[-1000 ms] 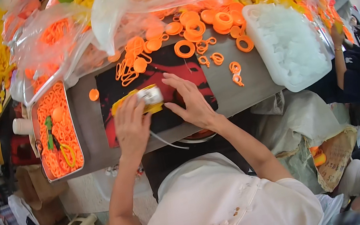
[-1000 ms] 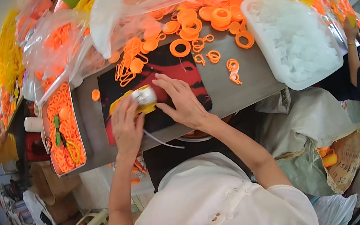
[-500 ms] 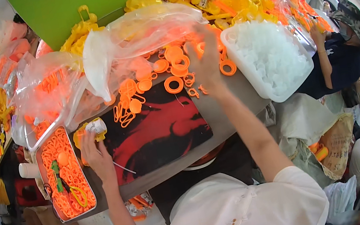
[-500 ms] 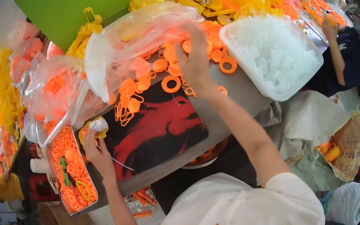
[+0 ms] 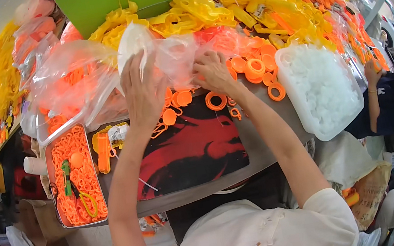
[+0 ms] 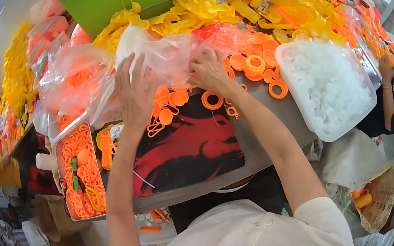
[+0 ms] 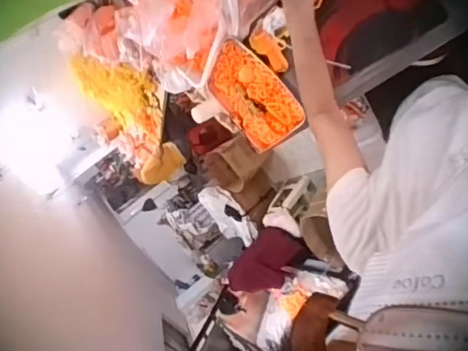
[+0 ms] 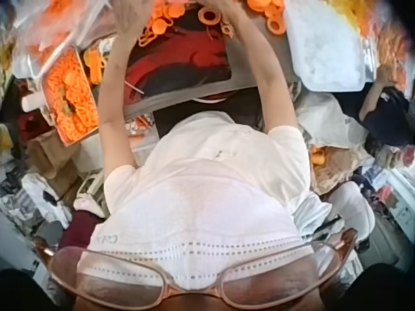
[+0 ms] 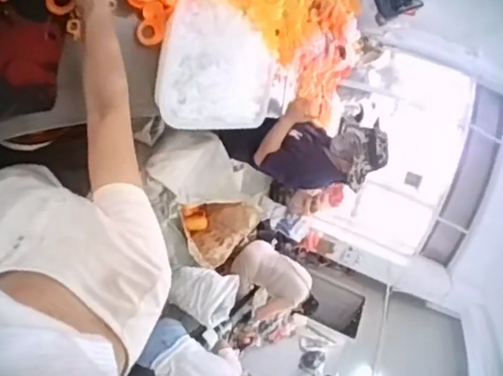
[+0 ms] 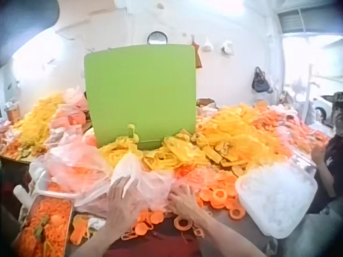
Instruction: Assembling orange and yellow plastic toy guns by attaching various components at a factory workbench.
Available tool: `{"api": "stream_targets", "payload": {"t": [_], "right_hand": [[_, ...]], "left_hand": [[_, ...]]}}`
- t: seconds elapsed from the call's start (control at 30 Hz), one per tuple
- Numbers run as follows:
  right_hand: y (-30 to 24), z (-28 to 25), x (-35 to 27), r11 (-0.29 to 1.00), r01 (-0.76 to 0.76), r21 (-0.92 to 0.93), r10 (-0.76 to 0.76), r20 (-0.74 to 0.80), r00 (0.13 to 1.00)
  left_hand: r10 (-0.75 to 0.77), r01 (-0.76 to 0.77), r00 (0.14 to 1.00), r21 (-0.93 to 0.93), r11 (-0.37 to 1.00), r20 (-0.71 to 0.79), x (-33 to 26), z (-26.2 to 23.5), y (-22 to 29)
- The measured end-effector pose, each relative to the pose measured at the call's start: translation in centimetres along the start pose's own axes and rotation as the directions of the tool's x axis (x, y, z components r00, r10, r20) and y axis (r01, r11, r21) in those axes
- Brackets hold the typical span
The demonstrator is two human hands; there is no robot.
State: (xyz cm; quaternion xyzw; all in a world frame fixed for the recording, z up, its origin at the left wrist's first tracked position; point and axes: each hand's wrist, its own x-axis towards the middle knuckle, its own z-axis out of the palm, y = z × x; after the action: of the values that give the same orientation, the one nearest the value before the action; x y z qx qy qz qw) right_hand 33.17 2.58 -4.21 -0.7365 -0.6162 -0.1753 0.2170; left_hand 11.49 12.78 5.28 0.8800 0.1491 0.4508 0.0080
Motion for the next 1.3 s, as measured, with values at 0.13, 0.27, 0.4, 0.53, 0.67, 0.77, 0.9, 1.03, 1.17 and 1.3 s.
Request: {"api": "stream_targets", "payload": {"t": [0.13,0.27,0.4,0.53,0.67,0.77,0.9,1.03,1.17,1.3], "right_hand": [[1.0,-0.6,1.0,0.993,-0.030,0.110,0.019,0.096,0.995],[6.2,-1.0,2.3,0.977,0.003,0.215,-0.086,0.380,0.921],[8.3,-4.6,7.1,0.711,-0.389,0.586,0.348,0.188,0.918],[9.6,-3.0,10.1,0.966,-0.193,-0.174,0.079,-0.509,0.857],[8.5,-3.4,10.4,0.948,-0.259,-0.185,0.224,-0.191,0.956],[5.4,-6.1,8.3,0.994,-0.086,-0.062,0.045,-0.487,0.872],[-5.6,-12.0,0.6,0.995,0.061,0.073,-0.023,-0.437,0.899],[-15.5,-15.2,-8.4,0.977,0.002,0.214,0.027,-0.131,0.991],[-19.8,-10.6,-10.1,0.843,-0.214,0.494,0.095,0.255,0.962],[-21.4,-8.1,-9.6,0.763,-0.103,0.638,0.051,0.100,0.994]], "left_hand": [[0.002,-0.019,0.993,0.139,0.990,0.121,1.7,4.7,-2.1],[-0.102,0.178,0.750,-0.051,0.983,0.653,-0.8,8.8,-2.3],[-0.137,0.095,0.744,0.100,0.990,0.654,-2.2,10.3,-3.6],[-0.138,0.108,0.835,0.087,0.990,0.533,-2.6,11.9,-3.3],[-0.235,0.172,0.840,0.171,0.970,0.488,-2.8,13.7,-3.8],[-0.234,0.145,0.832,0.210,0.967,0.503,-2.4,15.1,-4.0],[-0.279,0.227,0.699,0.166,0.960,0.659,-1.5,14.3,-5.4],[-0.135,0.342,0.529,-0.065,0.938,0.838,0.2,14.8,-10.3],[0.021,0.101,0.974,-0.514,0.852,0.227,-1.7,10.4,-8.0],[-0.442,0.450,0.879,-0.627,0.636,0.182,-5.8,-4.3,1.0]]}}
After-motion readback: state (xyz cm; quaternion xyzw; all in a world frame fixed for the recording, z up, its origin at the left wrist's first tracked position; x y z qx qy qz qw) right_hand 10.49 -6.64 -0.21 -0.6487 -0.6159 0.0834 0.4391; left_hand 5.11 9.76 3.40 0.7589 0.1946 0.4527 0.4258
